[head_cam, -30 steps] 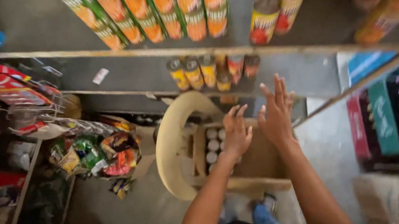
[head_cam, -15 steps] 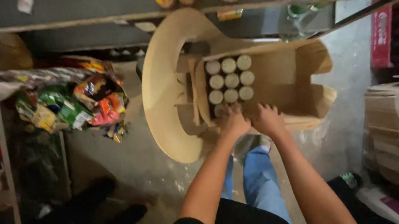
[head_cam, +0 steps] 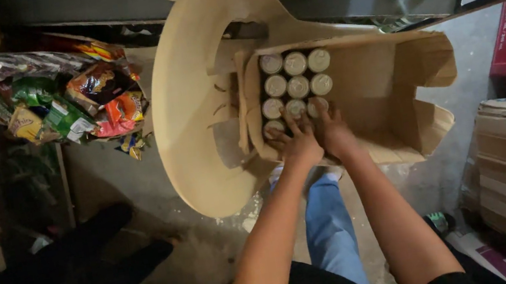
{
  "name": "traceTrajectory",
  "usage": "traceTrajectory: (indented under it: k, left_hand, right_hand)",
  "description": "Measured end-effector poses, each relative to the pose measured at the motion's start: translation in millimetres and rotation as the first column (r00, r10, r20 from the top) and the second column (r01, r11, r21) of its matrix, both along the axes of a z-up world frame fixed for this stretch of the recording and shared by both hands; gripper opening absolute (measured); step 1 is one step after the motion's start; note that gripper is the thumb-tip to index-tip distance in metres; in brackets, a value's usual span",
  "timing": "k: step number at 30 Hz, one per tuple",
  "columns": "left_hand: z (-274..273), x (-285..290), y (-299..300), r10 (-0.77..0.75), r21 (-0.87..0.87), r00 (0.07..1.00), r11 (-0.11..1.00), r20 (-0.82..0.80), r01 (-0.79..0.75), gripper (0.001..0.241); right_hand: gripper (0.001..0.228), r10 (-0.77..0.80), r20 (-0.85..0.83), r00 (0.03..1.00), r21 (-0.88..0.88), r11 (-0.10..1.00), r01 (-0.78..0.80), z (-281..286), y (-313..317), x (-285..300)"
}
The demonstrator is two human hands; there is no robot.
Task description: Stocking canned goods from a cardboard box onto grocery store shelves.
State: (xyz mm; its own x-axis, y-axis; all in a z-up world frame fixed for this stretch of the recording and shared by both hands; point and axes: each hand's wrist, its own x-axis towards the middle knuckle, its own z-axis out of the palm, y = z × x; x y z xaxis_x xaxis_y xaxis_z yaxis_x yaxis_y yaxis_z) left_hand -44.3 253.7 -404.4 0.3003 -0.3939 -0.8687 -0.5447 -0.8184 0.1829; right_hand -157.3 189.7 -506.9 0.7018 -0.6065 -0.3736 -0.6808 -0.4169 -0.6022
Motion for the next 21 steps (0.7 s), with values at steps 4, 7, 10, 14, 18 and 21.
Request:
traceTrajectory:
  k: [4, 7, 10, 14, 18, 21]
  left_hand:
    - [6.1, 1.0, -4.0, -0.041, 0.033, 0.999, 0.999, 0.026, 0.04, 0.101]
    - [9.1, 2.5, -4.7, -0.003, 0.025, 0.999, 1.0, 0.052, 0.001, 0.098]
    - [6.6, -0.2, 3.3, 0.007, -0.046, 0.999, 0.999, 0.051, -0.005, 0.096]
    - [-39.2, -10.0, 21.8, 0.179, -0.321, 0.967, 0.94, 0.183, -0.113, 0.076]
    - [-87.2, -3.1, 40.4, 0.403, -0.745, 0.905, 0.644, 0.137, -0.174, 0.067]
    - [-100.3, -4.4, 42.4, 0.391, -0.826, 0.908, 0.555, 0.15, -0.102, 0.06]
  right_hand:
    - [0.071, -0.044, 0.028, 0.999, 0.024, 0.999, 0.043, 42.2, -7.9, 22.5]
    - [0.065, -0.022, -0.213, 0.977, 0.06, 0.998, 0.036, 91.7, -18.0, 42.5]
    - [0.057, -0.047, -0.155, 0.987, 0.044, 0.998, 0.054, 100.8, -17.7, 37.8]
    - [0.061, -0.045, -0.101, 0.994, -0.114, 0.993, 0.034, 76.4, -17.1, 16.3]
    - [0.07, -0.06, -0.043, 0.997, -0.159, 0.986, 0.053, 86.3, -28.0, -10.0]
    - [0.058, -0.035, 0.068, 0.997, -0.11, 0.993, 0.042, 145.5, -51.9, -24.7]
